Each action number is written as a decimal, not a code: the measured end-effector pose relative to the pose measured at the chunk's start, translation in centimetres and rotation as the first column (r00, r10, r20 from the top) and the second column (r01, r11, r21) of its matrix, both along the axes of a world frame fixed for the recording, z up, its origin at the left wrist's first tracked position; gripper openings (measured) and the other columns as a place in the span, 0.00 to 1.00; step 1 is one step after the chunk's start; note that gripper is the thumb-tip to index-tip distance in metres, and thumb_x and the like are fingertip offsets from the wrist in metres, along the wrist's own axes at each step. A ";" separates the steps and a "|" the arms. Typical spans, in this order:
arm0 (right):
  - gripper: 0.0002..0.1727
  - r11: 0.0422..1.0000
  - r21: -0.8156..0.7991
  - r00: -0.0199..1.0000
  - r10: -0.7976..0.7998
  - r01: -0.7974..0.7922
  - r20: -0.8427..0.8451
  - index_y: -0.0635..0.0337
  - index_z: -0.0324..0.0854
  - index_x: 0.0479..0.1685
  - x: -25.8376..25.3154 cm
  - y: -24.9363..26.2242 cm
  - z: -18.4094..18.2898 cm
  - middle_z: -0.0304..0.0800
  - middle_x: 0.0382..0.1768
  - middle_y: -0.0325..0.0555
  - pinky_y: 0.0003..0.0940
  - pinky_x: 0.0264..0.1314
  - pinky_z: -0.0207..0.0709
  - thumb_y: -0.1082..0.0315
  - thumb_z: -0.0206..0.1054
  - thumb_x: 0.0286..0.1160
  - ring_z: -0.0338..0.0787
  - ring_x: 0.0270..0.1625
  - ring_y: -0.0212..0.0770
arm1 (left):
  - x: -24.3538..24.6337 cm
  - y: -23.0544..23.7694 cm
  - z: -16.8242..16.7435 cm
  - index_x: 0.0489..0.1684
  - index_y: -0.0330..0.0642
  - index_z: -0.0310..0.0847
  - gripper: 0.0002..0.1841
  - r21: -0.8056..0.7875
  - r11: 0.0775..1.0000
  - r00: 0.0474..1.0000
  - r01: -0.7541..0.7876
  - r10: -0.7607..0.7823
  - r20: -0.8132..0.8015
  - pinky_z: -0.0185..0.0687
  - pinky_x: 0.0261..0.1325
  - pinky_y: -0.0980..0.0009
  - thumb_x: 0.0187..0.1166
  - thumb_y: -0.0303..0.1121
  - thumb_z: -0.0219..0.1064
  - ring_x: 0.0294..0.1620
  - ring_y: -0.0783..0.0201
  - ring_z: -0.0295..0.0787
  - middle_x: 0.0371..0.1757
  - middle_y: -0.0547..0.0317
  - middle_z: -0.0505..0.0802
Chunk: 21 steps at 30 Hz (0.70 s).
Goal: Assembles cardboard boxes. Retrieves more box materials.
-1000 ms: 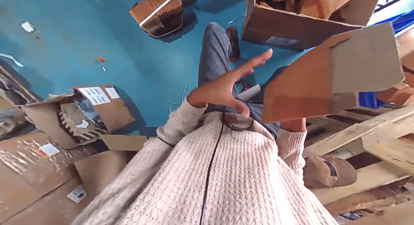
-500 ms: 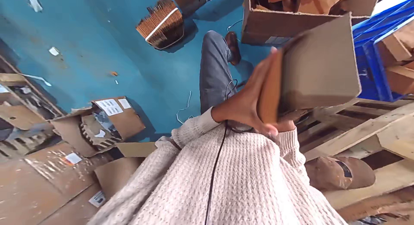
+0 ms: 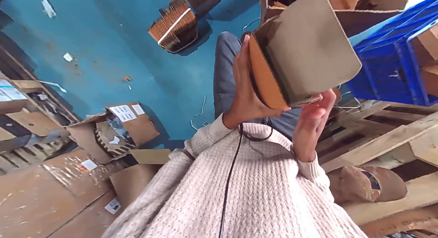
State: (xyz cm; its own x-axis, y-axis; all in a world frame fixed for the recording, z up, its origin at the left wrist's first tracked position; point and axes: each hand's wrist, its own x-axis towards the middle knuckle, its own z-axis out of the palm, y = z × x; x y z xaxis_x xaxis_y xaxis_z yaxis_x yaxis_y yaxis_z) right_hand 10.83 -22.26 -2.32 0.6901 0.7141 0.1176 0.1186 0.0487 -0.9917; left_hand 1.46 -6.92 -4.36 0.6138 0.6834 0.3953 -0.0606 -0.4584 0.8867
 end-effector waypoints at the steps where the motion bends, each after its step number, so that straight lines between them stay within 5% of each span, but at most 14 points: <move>1: 0.40 1.000 0.029 0.999 0.006 -0.007 0.046 0.50 0.51 0.88 -0.7 0.2 0.6 0.70 0.80 0.28 0.38 0.82 0.71 0.38 0.58 0.84 0.73 0.80 0.30 | 0.0 -0.3 -0.1 0.89 0.21 0.36 0.79 0.024 0.999 0.998 -0.049 0.050 -0.025 0.50 0.90 0.50 0.39 0.62 0.88 0.88 0.40 0.54 0.85 0.20 0.56; 5: 0.49 0.998 0.046 0.987 0.024 -0.031 0.158 0.60 0.27 0.92 -2.4 1.7 0.8 0.65 0.82 0.41 0.36 0.81 0.76 0.55 0.63 0.86 0.74 0.80 0.28 | 0.3 -1.5 0.3 0.89 0.20 0.38 0.76 0.008 1.000 0.993 0.014 -0.013 -0.117 0.47 0.90 0.45 0.51 0.75 0.74 0.89 0.35 0.52 0.86 0.17 0.55; 10: 0.37 0.992 0.028 0.980 0.119 -0.124 0.158 0.53 0.45 0.89 -1.1 0.4 1.3 0.80 0.68 0.31 0.29 0.73 0.80 0.52 0.58 0.89 0.82 0.69 0.21 | -1.4 0.1 3.0 0.91 0.24 0.33 0.77 -0.034 0.969 0.946 0.245 -0.247 -0.209 0.62 0.86 0.52 0.46 0.63 0.85 0.87 0.42 0.59 0.86 0.25 0.58; 12: 0.27 0.992 0.093 0.996 0.085 -0.088 0.038 0.35 0.58 0.84 -0.3 -0.2 1.8 0.81 0.68 0.14 0.24 0.74 0.78 0.47 0.55 0.90 0.81 0.69 0.16 | -2.2 1.0 3.2 0.92 0.29 0.41 0.75 -0.105 0.959 0.946 0.263 -0.278 -0.167 0.74 0.76 0.61 0.45 0.65 0.85 0.79 0.53 0.69 0.80 0.35 0.69; 14: 0.22 0.990 0.143 0.999 0.026 -0.020 -0.039 0.31 0.62 0.79 0.4 -0.2 1.9 0.84 0.64 0.10 0.22 0.70 0.80 0.50 0.56 0.89 0.84 0.65 0.15 | -2.7 1.3 3.2 0.88 0.33 0.57 0.66 -0.185 0.935 0.937 0.303 -0.328 -0.123 0.73 0.77 0.65 0.48 0.68 0.82 0.79 0.57 0.68 0.79 0.42 0.70; 17: 0.48 0.988 0.122 0.989 -0.105 0.093 0.102 0.56 0.33 0.91 0.5 -0.1 0.7 0.80 0.67 0.25 0.28 0.67 0.84 0.64 0.68 0.82 0.86 0.62 0.21 | -2.6 0.7 3.2 0.63 0.38 0.81 0.46 -0.202 0.913 0.919 0.354 -0.380 -0.108 0.68 0.84 0.57 0.53 0.69 0.79 0.87 0.52 0.62 0.85 0.41 0.68; 19: 0.55 0.987 0.120 0.980 -0.126 0.108 0.153 0.58 0.28 0.93 1.1 -0.1 0.9 0.66 0.82 0.39 0.35 0.77 0.79 0.68 0.72 0.78 0.80 0.74 0.30 | -2.4 0.8 3.1 0.65 0.35 0.74 0.44 -0.166 0.944 0.950 0.286 -0.302 -0.077 0.78 0.74 0.59 0.61 0.65 0.78 0.81 0.53 0.72 0.82 0.41 0.74; 21: 0.52 0.990 0.133 0.993 -0.060 0.046 0.106 0.58 0.33 0.94 2.2 -0.5 1.5 0.63 0.85 0.41 0.36 0.76 0.81 0.68 0.71 0.77 0.80 0.75 0.33 | -2.5 1.7 3.5 0.78 0.33 0.62 0.49 -0.187 0.964 0.978 0.189 -0.201 -0.048 0.80 0.68 0.63 0.70 0.69 0.68 0.76 0.58 0.77 0.82 0.48 0.75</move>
State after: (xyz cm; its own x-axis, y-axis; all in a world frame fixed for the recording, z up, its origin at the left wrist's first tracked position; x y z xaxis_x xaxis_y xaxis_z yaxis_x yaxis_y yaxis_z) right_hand 13.06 -22.77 -0.81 0.7043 0.6505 0.2843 0.2319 0.1677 -0.9582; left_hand -1.01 -5.22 -0.82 0.7627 0.6042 0.2307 -0.0717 -0.2755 0.9586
